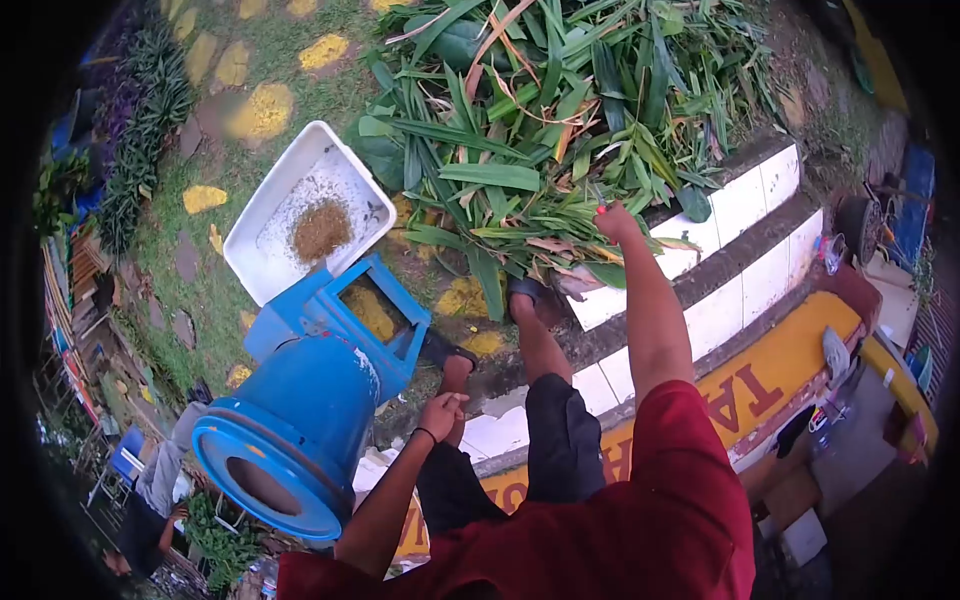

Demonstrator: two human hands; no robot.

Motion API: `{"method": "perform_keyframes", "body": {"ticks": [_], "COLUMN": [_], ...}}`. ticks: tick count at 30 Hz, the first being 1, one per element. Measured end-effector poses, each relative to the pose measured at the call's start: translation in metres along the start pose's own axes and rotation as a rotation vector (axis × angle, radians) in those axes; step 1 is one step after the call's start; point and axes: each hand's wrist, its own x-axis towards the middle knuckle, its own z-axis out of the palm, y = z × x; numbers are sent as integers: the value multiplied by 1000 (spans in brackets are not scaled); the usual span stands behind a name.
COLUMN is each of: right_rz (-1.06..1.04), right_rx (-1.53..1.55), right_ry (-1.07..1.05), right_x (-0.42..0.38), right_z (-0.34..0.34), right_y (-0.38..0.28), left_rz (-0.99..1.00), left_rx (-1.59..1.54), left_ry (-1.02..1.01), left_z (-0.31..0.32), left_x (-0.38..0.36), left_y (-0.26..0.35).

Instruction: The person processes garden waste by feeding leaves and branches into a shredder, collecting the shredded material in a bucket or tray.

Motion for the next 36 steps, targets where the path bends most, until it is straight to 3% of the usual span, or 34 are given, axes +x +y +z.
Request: {"method": "perform_keyframes", "body": {"ticks": [2, 8, 10, 12, 17, 18, 20, 21, 23, 24, 26, 27, 29, 30, 32, 36], "right_rz": [141, 260, 569, 582, 355, 358, 277, 282, 159, 155, 125, 123, 411, 414, 340, 147], "right_rx": [120, 101, 339, 463, -202, -204, 139, 136, 562, 565, 753, 759, 1037, 1037, 1495, 1521], "right_ry": [28, -155, -179, -167, 187, 181, -21, -21, 71, 75, 348, 348, 287, 287, 311, -51], "right_x": [4, 65, 85, 109, 130, 120, 86, 83, 83, 82, 74, 72, 69, 73, 89, 134], "right_z": [1, 0, -1, 11, 39, 40, 39, 42, 63, 70, 82, 78, 68, 64, 59, 37], "right_y": [25, 100, 105, 114, 97, 80, 49, 60, 100, 115, 141, 142, 150, 152, 151, 112], "left_rz": [-35, -66, -98, -103, -192, -198, -264, -266, -260, -254, -207, -205, -123, -125, -116, -118], "left_rx": [4, -43, -104, -134, -213, -212, -253, -253, -182, -180, -90, -87, -64, -62, -91, -60], "left_ry": [1, -48, -80, -85, -82, -84, -62, -67, -61, -60, -39, -35, -52, -54, -61, -79], "left_z": [4, 15, 17, 16, 20, 20, 20, 22, 22, 22, 22, 21, 25, 28, 31, 41], "left_x": [3, 46, 56, 67, 96, 101, 108, 113, 119, 122, 123, 129, 138, 142, 148, 159], "left_y": [8, 16, 21, 25, 1, -1, -5, -6, -5, 5, 25, 26, 26, 31, 41, 34]}}
